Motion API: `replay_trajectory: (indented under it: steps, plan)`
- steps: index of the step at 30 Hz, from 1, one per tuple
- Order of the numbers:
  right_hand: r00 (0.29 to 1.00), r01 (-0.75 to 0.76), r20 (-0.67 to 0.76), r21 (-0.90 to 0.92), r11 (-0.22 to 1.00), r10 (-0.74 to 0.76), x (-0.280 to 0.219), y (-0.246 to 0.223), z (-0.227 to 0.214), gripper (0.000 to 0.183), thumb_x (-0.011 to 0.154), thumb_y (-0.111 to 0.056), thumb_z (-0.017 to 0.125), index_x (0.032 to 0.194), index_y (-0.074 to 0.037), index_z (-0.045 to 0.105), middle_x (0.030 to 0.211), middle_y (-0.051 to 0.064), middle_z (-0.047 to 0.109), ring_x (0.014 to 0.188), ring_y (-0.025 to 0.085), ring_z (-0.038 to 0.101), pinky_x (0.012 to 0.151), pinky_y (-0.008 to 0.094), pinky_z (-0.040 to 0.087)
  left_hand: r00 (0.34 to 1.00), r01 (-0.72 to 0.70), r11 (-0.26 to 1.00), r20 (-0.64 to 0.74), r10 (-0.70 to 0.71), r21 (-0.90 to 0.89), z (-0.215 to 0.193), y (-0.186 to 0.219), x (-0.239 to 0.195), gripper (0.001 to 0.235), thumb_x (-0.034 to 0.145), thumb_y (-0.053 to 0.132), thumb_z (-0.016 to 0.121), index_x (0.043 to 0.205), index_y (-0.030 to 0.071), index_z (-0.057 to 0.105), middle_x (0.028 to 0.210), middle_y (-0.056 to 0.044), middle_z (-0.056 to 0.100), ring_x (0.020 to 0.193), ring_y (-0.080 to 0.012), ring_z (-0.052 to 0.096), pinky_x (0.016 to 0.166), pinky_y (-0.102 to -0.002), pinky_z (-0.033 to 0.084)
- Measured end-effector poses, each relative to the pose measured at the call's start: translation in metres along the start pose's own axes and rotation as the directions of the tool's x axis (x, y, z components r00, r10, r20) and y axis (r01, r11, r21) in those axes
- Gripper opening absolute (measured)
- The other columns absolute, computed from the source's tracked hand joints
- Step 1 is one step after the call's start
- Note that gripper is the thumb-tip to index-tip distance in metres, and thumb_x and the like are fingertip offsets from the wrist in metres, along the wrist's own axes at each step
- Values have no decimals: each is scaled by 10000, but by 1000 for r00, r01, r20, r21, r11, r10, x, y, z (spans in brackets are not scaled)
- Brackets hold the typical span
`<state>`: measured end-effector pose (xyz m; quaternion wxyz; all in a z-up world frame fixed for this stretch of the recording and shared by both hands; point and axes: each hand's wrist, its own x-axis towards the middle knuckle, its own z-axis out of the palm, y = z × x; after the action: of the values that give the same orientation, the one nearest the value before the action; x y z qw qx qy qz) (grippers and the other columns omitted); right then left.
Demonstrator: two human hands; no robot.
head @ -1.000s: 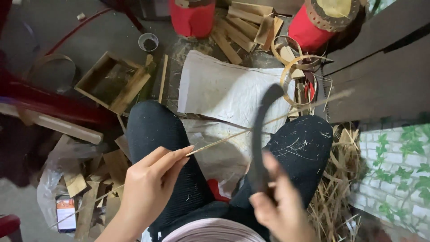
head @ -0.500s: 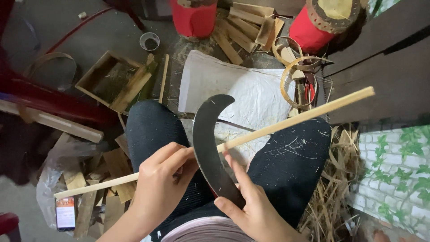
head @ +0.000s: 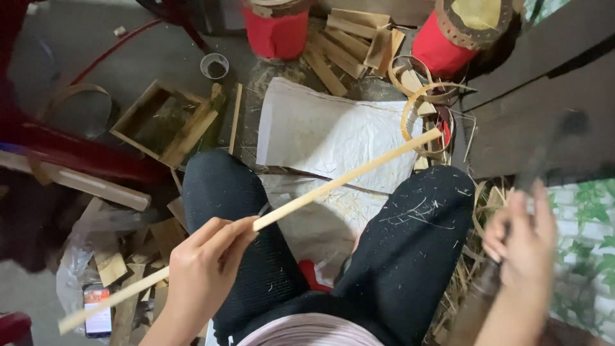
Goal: The person sits on the floor and uses a curved blade to shave and shape a thin wooden stick. They repeatedly scrape the stick's surface, rotate it, and inspect the edges while wood shavings accumulate on their lap and the floor.
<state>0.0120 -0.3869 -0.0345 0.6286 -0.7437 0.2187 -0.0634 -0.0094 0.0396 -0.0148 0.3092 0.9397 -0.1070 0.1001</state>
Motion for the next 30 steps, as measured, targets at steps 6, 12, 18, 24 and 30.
replay_trajectory:
  steps: [6,12,18,24,30]
  plan:
    - [981,98,146,198,975,-129,-52,-15,35,592,1027,-490,467,1577,-300,359,494,-62,351,323,40,233,268,206,179,962,220,962,198,-186,-164,22,-8,16,174,992,156,607,995,122,777,730,41,711,586,-117,618,559,-278,484]
    - [770,145,634,-279,949,69,-116,-24,129,898,921,-351,674,1635,-208,149,1681,7,366,1479,188,476,1166,391,366,906,305,917,377,-195,-258,25,-9,19,200,951,215,671,1046,83,789,770,10,788,579,-94,614,554,-272,481]
    - [816,-59,386,-686,726,431,-83,-15,143,443,889,-481,673,1260,-247,610,1089,9,727,903,196,760,804,379,584,846,262,943,520,-121,-206,-14,-26,8,207,941,264,651,1014,189,830,856,75,854,666,-48,741,591,-246,536]
    - [927,-338,-275,-311,888,256,83,92,-99,420,1249,-508,434,1440,-138,489,794,-11,443,578,119,442,469,270,372,648,662,749,494,-579,11,-40,-60,-10,233,963,214,682,1040,174,898,582,-15,590,506,-116,479,523,-269,366]
    - [922,-311,-336,-336,889,195,92,172,-117,814,1205,-656,469,1694,-104,126,838,81,571,615,183,556,502,303,471,809,581,704,380,-448,-407,-19,-42,28,317,1047,171,532,1188,87,803,643,-29,557,538,-114,428,478,-263,311]
